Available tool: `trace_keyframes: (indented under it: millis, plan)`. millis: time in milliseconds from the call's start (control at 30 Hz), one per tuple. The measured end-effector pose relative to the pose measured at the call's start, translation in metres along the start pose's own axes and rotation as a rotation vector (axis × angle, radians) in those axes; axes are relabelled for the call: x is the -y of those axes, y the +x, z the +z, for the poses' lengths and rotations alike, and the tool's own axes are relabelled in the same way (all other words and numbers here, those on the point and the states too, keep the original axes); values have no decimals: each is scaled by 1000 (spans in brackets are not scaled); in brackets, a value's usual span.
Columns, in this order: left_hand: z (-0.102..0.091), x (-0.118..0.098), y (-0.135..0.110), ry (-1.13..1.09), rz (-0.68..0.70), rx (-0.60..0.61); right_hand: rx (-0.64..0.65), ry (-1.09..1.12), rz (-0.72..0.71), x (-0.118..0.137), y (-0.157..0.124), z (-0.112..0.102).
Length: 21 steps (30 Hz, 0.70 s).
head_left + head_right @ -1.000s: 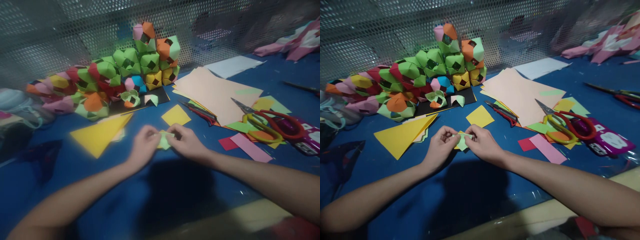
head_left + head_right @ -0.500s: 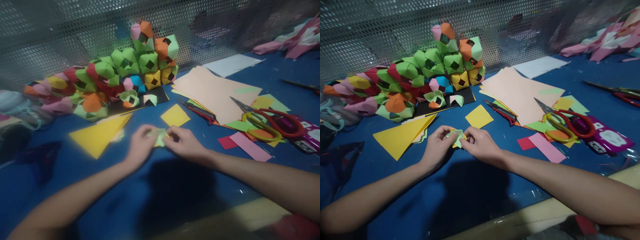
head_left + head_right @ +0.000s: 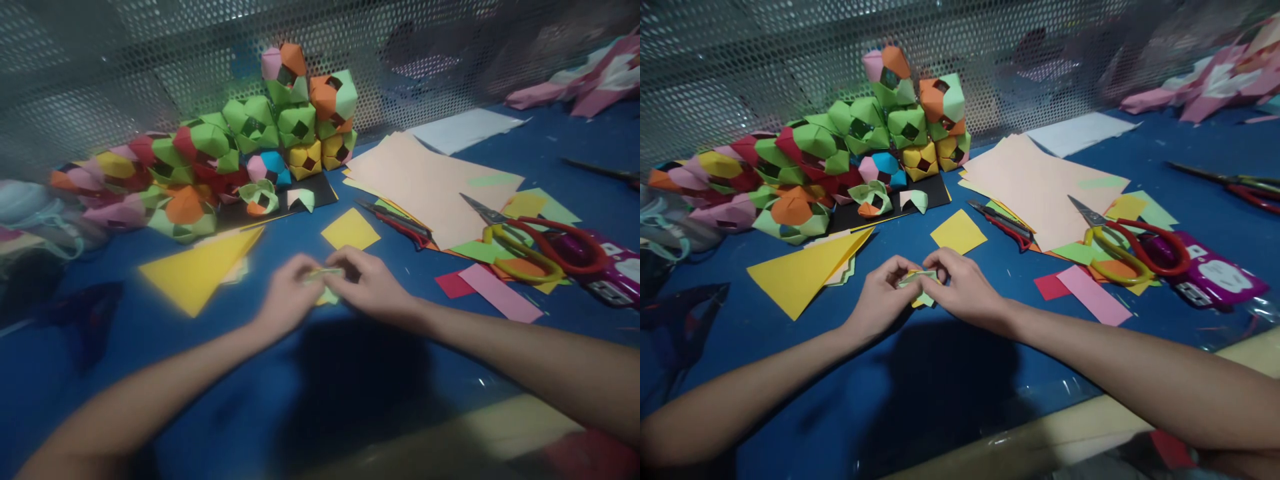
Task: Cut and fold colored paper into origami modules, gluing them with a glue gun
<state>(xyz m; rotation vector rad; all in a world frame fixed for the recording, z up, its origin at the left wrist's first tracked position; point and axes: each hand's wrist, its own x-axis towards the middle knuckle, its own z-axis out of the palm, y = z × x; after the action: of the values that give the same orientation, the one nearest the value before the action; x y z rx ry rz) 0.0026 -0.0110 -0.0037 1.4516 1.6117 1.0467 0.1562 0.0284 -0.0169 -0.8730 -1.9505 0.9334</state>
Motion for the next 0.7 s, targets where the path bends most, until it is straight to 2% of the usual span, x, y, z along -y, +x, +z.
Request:
trace_keyframes:
  millis: [100, 333, 567, 700]
  plan:
    - [1, -1, -1, 11, -7, 48, 1, 30, -73, 0, 0, -1]
    - [0, 4, 2, -198, -86, 53, -20, 51, 37, -1, 1, -3]
    - [-1, 8, 4, -238, -91, 90, -1, 62, 60, 0, 1, -3]
    - [2, 5, 3, -239, -88, 86, -36, 0, 13, -2, 0, -4]
